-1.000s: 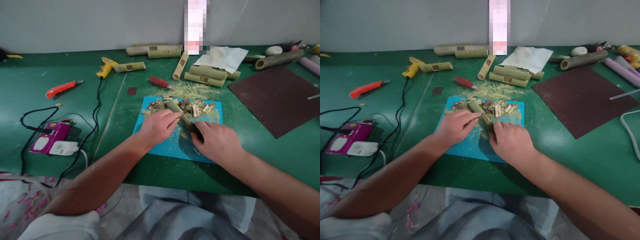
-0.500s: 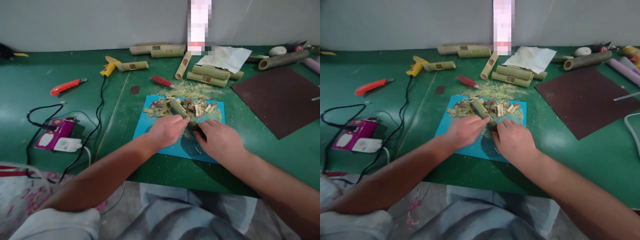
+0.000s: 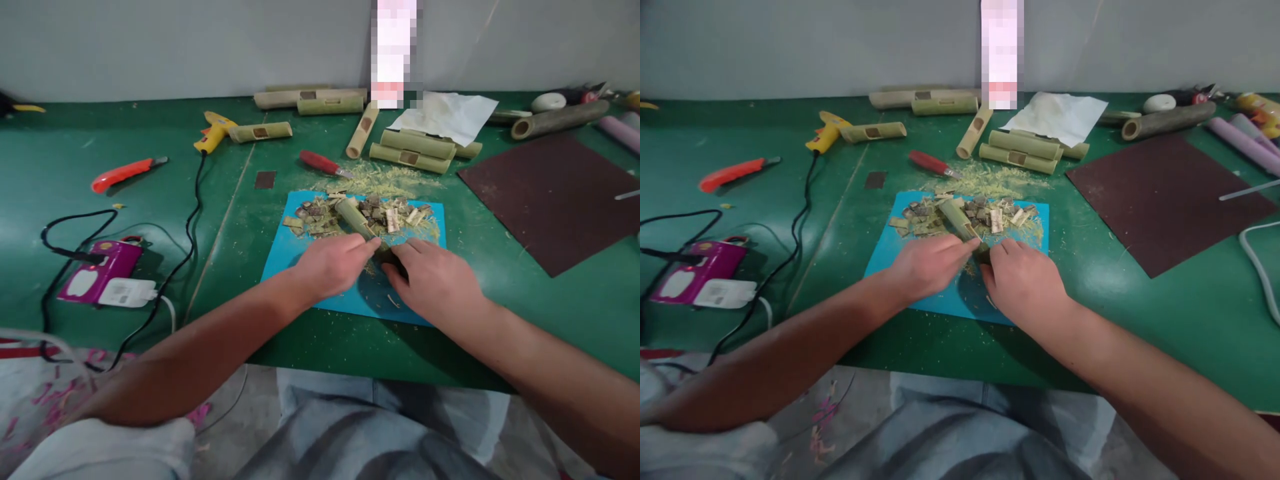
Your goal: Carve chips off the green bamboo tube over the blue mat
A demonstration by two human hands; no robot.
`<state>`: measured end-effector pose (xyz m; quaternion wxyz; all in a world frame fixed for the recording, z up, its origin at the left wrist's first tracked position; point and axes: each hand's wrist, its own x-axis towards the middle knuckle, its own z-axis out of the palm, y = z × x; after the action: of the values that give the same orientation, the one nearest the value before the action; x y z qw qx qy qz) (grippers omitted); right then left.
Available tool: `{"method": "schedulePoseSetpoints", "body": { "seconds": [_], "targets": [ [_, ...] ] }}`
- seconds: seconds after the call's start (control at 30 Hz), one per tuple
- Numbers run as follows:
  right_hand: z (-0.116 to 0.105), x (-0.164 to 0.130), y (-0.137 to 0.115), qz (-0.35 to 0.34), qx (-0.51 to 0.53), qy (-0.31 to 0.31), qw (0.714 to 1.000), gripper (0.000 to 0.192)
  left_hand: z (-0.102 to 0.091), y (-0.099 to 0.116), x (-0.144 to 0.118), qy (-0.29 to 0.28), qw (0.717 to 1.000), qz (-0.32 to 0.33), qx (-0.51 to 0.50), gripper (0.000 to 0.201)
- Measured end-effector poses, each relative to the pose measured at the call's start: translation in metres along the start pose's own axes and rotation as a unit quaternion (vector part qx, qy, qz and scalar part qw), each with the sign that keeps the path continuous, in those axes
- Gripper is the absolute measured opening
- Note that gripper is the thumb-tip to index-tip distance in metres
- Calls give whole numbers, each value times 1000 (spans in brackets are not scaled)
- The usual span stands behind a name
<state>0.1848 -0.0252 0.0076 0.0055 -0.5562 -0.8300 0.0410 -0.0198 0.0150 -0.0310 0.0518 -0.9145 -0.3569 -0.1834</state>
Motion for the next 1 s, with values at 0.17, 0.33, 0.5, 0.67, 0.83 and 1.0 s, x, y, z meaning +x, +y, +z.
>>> {"method": "schedulePoseSetpoints", "body": {
  "seconds": [0.17, 0.33, 0.5, 0.67, 0.83, 1.0],
  "targets": [
    [1, 0, 0, 4, -5, -3, 1000, 23, 2, 1, 1, 17, 1000, 10, 13, 41],
    [1, 0, 1, 5, -4, 3, 1000, 23, 2, 0, 0, 21, 1000, -7, 7, 44],
    [3, -1, 1, 1, -2, 12, 1000, 23, 1, 4, -1, -8, 1000, -4, -1, 42],
    [2, -1, 2, -1, -4, 9, 1000, 23, 2, 5, -1, -17, 1000, 3, -3, 44],
    [2, 0, 1, 1, -6, 4, 1000, 23, 2, 3, -2, 1, 1000, 3, 13, 46],
    [2, 1, 0, 6, -1, -3, 1000, 24, 2, 2, 0, 12, 1000, -3, 20, 46]
  ]
}}
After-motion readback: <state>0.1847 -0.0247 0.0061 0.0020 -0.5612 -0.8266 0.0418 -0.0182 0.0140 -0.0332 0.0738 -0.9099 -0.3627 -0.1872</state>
